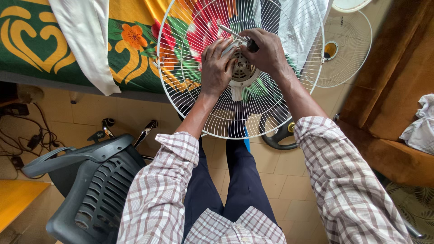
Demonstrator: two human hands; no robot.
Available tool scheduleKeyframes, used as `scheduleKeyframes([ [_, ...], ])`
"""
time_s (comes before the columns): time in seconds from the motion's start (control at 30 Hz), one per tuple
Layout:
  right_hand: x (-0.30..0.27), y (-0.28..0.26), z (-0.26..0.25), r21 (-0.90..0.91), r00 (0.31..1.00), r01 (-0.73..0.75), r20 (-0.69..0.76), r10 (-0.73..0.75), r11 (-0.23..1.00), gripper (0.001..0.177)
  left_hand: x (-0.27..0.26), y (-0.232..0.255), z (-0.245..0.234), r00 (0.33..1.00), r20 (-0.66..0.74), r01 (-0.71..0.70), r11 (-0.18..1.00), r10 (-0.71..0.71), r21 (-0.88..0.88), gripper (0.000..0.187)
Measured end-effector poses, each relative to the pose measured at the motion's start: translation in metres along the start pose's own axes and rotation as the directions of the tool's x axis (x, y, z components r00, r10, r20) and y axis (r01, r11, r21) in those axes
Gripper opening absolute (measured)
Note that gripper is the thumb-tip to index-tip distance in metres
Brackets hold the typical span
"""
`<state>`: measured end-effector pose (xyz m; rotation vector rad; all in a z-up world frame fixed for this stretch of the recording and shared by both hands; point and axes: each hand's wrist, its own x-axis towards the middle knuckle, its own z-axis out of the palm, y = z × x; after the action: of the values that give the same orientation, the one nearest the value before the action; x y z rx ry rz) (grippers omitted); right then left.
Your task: The person uses a screwdriver to tighten the central hub of a standing fan. They repeatedly adjust the fan head and reposition the tool while working on the same fastener.
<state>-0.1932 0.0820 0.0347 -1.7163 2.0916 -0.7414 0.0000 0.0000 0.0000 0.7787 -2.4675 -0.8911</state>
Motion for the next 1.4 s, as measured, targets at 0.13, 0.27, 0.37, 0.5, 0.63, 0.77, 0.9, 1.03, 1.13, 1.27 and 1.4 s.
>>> scheduleKeyframes([
  [0.13, -0.006, 0.017, 0.012, -0.08, 0.999, -0.041, 0.015, 0.042, 0.996, 0.024, 0.001, 0.002, -0.002, 1.0, -0.006, -0.003, 1.0, 0.003, 0.01, 0.038],
  [0.27, -0.005, 0.013, 0.011, -0.038, 0.999, -0.047, -0.007, 0.047, 0.998, 0.03, 0.002, 0.004, -0.004, 1.0, -0.011, 0.0, 1.0, 0.0, 0.009, 0.036],
  [0.37, -0.004, 0.007, 0.005, -0.01, 1.0, -0.014, -0.025, 0.013, 1.0, 0.031, 0.003, 0.005, -0.005, 1.0, -0.003, 0.005, 1.0, -0.005, 0.006, 0.037],
  [0.5, -0.008, 0.001, -0.002, 0.101, 0.997, -0.041, -0.066, 0.048, 0.994, 0.033, 0.003, 0.005, -0.005, 1.0, -0.004, 0.014, 1.0, -0.014, -0.005, 0.036],
  [0.63, -0.035, -0.019, -0.009, 0.085, 0.94, -0.298, -0.148, 0.308, 0.951, 0.025, 0.002, 0.005, -0.005, 1.0, -0.017, 0.014, 1.0, -0.015, -0.013, 0.037],
  [0.77, -0.061, -0.04, -0.012, 0.109, 0.846, -0.444, -0.278, 0.456, 0.89, 0.028, 0.002, 0.002, -0.004, 1.0, -0.012, 0.01, 1.0, -0.01, -0.007, 0.038],
  [0.9, -0.074, -0.044, -0.015, 0.073, 0.774, -0.555, -0.318, 0.547, 0.828, 0.029, 0.0, 0.001, 0.0, 1.0, -0.019, 0.011, 1.0, -0.011, -0.012, 0.037],
  [1.03, -0.08, -0.038, -0.019, 0.058, 0.745, -0.585, -0.355, 0.565, 0.809, 0.033, -0.001, -0.002, 0.004, 1.0, -0.023, -0.009, 1.0, 0.009, 0.012, 0.036],
  [1.13, -0.084, -0.032, -0.026, 0.051, 0.752, -0.567, -0.375, 0.542, 0.822, 0.035, 0.0, -0.003, 0.005, 0.999, -0.033, -0.013, 1.0, 0.013, 0.013, 0.035],
  [1.27, -0.086, -0.027, -0.034, 0.044, 0.754, -0.577, -0.357, 0.552, 0.816, 0.038, -0.001, 0.0, 0.002, 1.0, -0.022, -0.008, 1.0, 0.008, 0.008, 0.036],
  [1.4, -0.083, -0.03, -0.039, 0.057, 0.751, -0.597, -0.31, 0.583, 0.8, 0.038, -0.001, 0.004, -0.003, 1.0, -0.018, -0.006, 1.0, 0.006, -0.006, 0.037],
])
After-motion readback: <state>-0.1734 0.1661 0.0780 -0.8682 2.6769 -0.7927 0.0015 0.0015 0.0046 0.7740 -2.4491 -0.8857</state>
